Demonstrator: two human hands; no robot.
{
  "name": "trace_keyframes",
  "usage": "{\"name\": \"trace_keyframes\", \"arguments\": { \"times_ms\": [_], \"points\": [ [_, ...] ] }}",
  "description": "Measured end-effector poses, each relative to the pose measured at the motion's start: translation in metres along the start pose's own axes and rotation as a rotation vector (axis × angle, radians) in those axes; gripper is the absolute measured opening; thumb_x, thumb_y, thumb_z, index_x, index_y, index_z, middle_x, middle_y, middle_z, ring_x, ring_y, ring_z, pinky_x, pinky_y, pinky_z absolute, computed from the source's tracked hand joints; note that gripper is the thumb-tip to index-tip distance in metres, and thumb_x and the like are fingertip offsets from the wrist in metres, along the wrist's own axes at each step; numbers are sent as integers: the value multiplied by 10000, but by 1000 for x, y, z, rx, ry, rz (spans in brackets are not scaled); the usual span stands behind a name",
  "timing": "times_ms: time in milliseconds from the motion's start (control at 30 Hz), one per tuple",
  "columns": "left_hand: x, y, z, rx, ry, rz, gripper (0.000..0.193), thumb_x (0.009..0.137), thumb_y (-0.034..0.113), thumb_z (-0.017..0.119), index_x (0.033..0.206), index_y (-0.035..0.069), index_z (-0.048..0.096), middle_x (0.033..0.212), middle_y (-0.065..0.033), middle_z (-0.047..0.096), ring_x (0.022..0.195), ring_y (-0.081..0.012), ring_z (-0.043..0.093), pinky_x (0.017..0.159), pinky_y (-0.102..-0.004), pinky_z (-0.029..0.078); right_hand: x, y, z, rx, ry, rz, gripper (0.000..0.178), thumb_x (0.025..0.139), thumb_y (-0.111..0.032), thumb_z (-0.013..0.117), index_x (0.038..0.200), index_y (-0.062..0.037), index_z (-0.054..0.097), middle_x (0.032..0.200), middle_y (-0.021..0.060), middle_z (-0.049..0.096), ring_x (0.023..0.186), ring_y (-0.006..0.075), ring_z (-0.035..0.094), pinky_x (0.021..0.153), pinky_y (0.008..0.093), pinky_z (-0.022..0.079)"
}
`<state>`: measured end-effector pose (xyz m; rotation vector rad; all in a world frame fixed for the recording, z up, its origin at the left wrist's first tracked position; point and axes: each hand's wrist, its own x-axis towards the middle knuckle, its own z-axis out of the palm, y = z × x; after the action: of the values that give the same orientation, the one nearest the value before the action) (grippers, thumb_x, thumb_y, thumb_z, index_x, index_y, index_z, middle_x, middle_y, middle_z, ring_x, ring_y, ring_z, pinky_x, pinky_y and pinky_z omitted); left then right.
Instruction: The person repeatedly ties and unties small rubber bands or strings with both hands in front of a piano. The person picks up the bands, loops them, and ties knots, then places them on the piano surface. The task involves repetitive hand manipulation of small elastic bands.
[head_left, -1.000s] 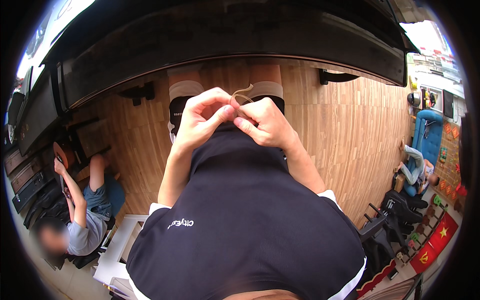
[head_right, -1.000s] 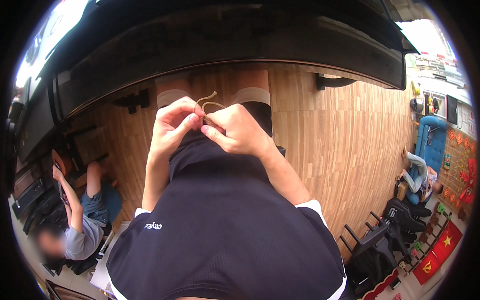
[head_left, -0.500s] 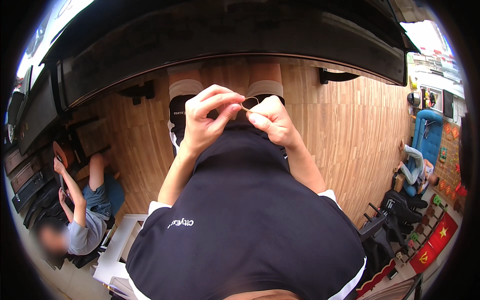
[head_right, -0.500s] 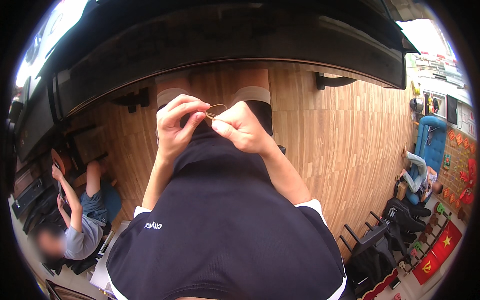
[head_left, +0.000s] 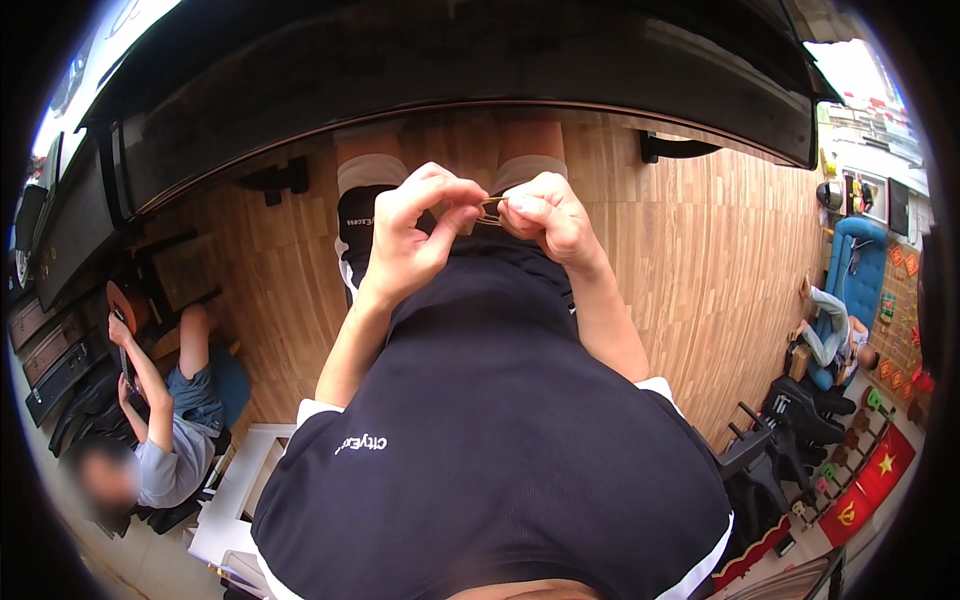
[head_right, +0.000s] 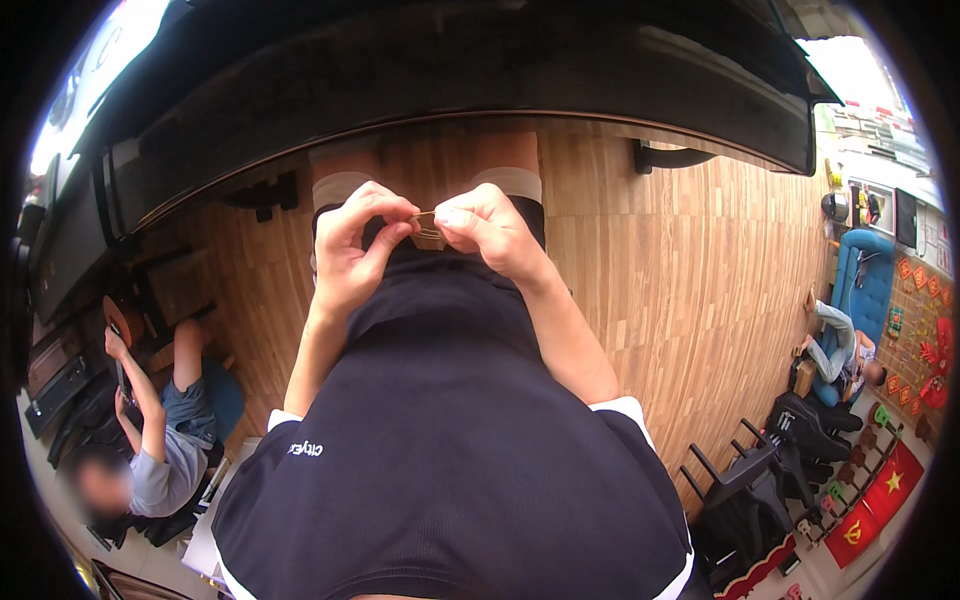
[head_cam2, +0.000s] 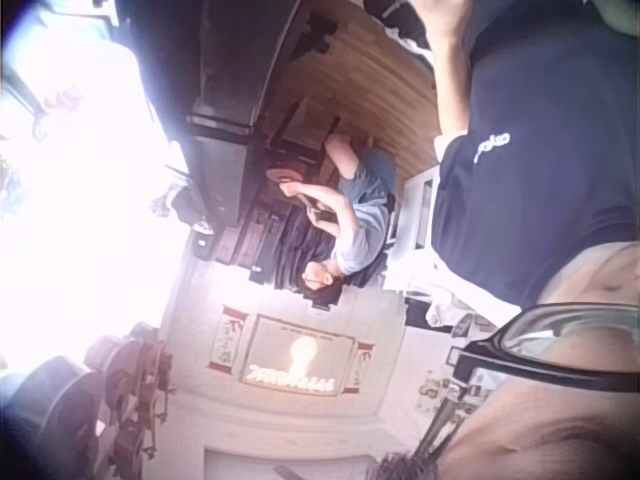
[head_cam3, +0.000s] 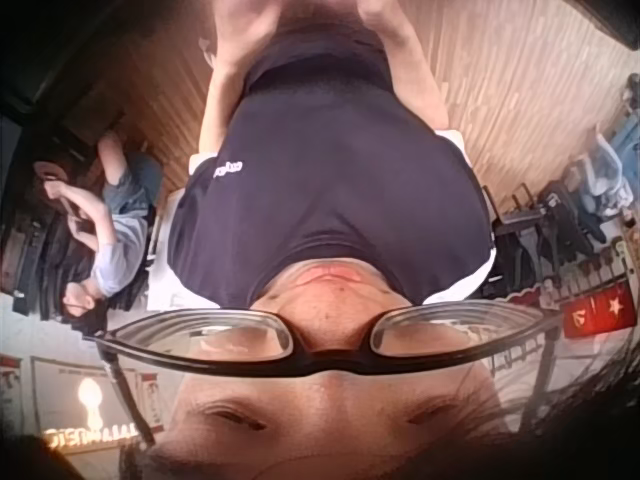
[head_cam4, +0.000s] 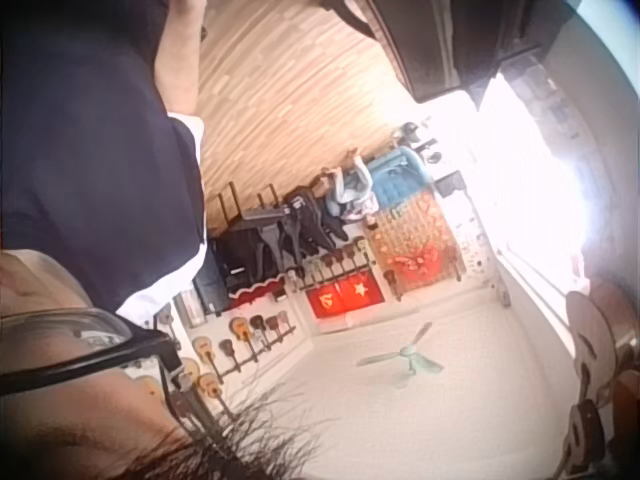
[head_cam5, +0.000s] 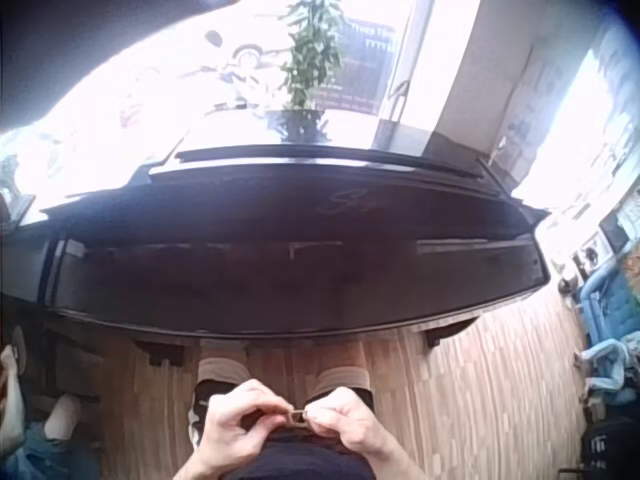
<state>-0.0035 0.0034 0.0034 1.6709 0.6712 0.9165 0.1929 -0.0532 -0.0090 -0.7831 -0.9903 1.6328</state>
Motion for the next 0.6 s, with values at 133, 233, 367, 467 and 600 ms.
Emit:
{"name": "trace_keyframes", "arguments": {
  "times_ms": [133,233,367,467,600],
  "points": [
    [-3,0,0,-166,-49,-121,215,822,-78,683,1027,-21,652,813,-52,640,770,-126,633,721,-257,505,2,1,-1,-38,46,27,388,971,-164,548,622,-66,408,571,-65,346,539,46,254,478,255,217],
    [0,0,0,-90,-69,-77,262,796,-30,712,1047,17,653,783,-32,629,726,-91,601,660,-231,485,6,1,5,-226,137,-11,328,962,-154,572,668,-20,515,568,-50,402,533,44,306,480,244,256],
    [-1,-4,4,68,-41,-146,292,767,-18,716,1046,29,645,779,-21,615,681,-67,561,609,-218,456,8,1,14,-523,244,-34,190,939,-97,613,781,8,611,611,-18,492,542,41,388,507,221,325],
    [0,-2,7,102,-5,-209,271,769,-64,656,1026,20,646,814,-22,601,668,-60,557,582,-213,447,11,2,21,-644,315,-110,139,900,-86,641,795,6,654,561,16,540,468,46,404,453,239,332],
    [0,-9,7,82,46,-241,279,773,-104,634,1034,-7,651,877,-16,591,707,-42,537,636,-175,446,12,-1,25,-729,373,-125,49,871,-60,674,853,-15,671,540,16,534,459,41,399,454,234,328]
  ]
}}
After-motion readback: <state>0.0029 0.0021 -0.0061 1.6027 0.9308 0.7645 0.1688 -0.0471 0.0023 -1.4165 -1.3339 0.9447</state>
